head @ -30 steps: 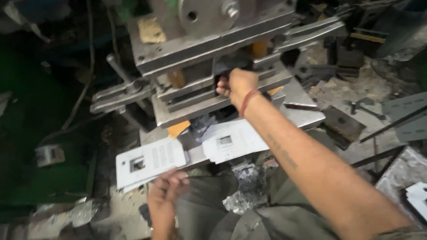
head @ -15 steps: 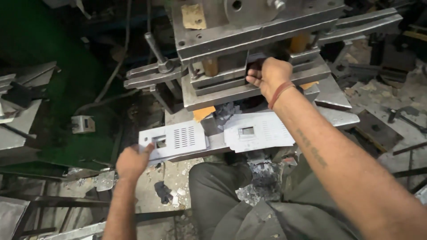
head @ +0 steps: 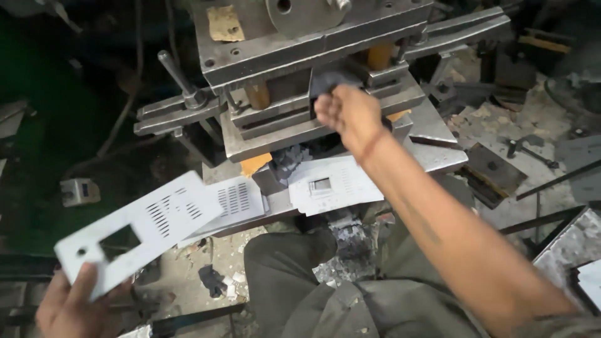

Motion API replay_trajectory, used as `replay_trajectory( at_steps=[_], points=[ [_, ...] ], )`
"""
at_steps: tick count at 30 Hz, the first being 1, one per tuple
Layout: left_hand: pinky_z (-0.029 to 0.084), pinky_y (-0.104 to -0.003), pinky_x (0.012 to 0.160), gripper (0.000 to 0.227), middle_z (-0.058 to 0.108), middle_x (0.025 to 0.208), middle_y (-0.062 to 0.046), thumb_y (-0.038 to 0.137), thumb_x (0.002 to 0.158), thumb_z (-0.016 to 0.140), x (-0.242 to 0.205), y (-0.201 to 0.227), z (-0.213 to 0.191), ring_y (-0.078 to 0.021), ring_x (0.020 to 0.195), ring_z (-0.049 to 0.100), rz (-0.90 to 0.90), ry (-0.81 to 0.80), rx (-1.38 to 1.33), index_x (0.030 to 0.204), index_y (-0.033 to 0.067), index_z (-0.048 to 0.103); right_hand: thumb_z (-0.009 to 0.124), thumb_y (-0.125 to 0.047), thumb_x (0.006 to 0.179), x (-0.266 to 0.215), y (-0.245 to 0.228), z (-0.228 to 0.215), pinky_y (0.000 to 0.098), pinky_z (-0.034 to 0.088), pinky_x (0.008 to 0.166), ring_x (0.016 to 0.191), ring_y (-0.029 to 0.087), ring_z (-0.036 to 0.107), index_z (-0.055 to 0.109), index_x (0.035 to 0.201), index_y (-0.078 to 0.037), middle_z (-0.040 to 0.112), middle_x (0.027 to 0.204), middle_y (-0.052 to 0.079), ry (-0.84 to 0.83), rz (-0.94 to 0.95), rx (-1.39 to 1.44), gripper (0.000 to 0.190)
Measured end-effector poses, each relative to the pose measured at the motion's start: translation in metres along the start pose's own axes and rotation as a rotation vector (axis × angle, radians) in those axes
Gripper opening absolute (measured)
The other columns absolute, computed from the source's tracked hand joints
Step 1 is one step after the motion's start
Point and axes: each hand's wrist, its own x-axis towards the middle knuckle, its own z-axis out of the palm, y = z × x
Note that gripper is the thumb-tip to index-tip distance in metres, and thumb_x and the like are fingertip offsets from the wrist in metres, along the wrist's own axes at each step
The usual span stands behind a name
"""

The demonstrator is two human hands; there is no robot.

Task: Feeding metal sheets into a stamping press and collecting the processed parts.

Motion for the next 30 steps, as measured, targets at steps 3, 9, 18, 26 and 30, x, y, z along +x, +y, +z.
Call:
replay_trajectory(
  at_steps=[3, 9, 18, 26, 30],
  points=[
    [0.049, -0.059, 0.077, 0.041, 0.055, 0.116, -0.044, 0.008, 0.117, 0.03, 0.025, -0.072, -0.061, -0.0547, 0.091, 0.058, -0.155, 0.006, 0.114, 0.152, -0.0137, 0.031, 0.053, -0.008, 0.103, -0.05, 0.026, -0.056, 0.0312, 0.063, 0.076, 0.074, 0.019, 0.071, 0.061, 0.101, -0.001, 0.07, 0.083, 0.011, -0.153, -0.074, -0.081, 0.01],
    [0.055, -0.046, 0.066, 0.042, 0.061, 0.113, -0.037, 0.017, 0.11, 0.043, -0.019, -0.076, 0.02, -0.0433, 0.079, 0.062, -0.325, -0.001, -0.096, 0.147, -0.0017, 0.038, 0.055, -0.012, 0.104, -0.078, 0.092, -0.134, 0.0376, 0.057, 0.072, 0.075, 0.029, 0.066, 0.062, 0.104, 0.01, 0.068, 0.089, 0.021, -0.087, 0.104, -0.144, 0.023],
    [0.065, -0.035, 0.066, 0.033, 0.066, 0.105, -0.02, 0.007, 0.099, 0.054, -0.061, 0.01, 0.237, -0.0275, 0.081, 0.069, -0.157, -0.294, -0.474, 0.129, -0.0068, 0.058, 0.065, -0.003, 0.094, -0.109, 0.067, -0.108, 0.0359, 0.059, 0.06, 0.061, 0.027, 0.067, 0.073, 0.104, 0.014, 0.076, 0.087, 0.025, -0.281, 0.063, -0.321, 0.021],
    [0.069, -0.044, 0.074, 0.035, 0.071, 0.111, -0.02, 0.013, 0.101, 0.06, -0.001, 0.039, 0.307, -0.0354, 0.091, 0.077, -0.139, -0.433, -0.561, 0.13, -0.005, 0.054, 0.064, -0.004, 0.096, -0.029, 0.018, -0.054, 0.042, 0.065, 0.077, 0.081, 0.03, 0.079, 0.065, 0.092, 0.003, 0.069, 0.079, 0.015, -0.107, -0.074, 0.004, 0.009],
    [0.066, -0.041, 0.08, 0.034, 0.074, 0.114, -0.02, 0.018, 0.1, 0.061, -0.003, 0.048, 0.295, -0.0322, 0.095, 0.078, -0.202, -0.559, -0.592, 0.129, 0.0034, 0.054, 0.049, -0.001, 0.102, -0.005, -0.009, -0.011, 0.0449, 0.054, 0.107, 0.123, 0.044, 0.064, 0.048, 0.121, 0.016, 0.062, 0.129, 0.036, -0.098, 0.083, -0.018, 0.025]
  ],
)
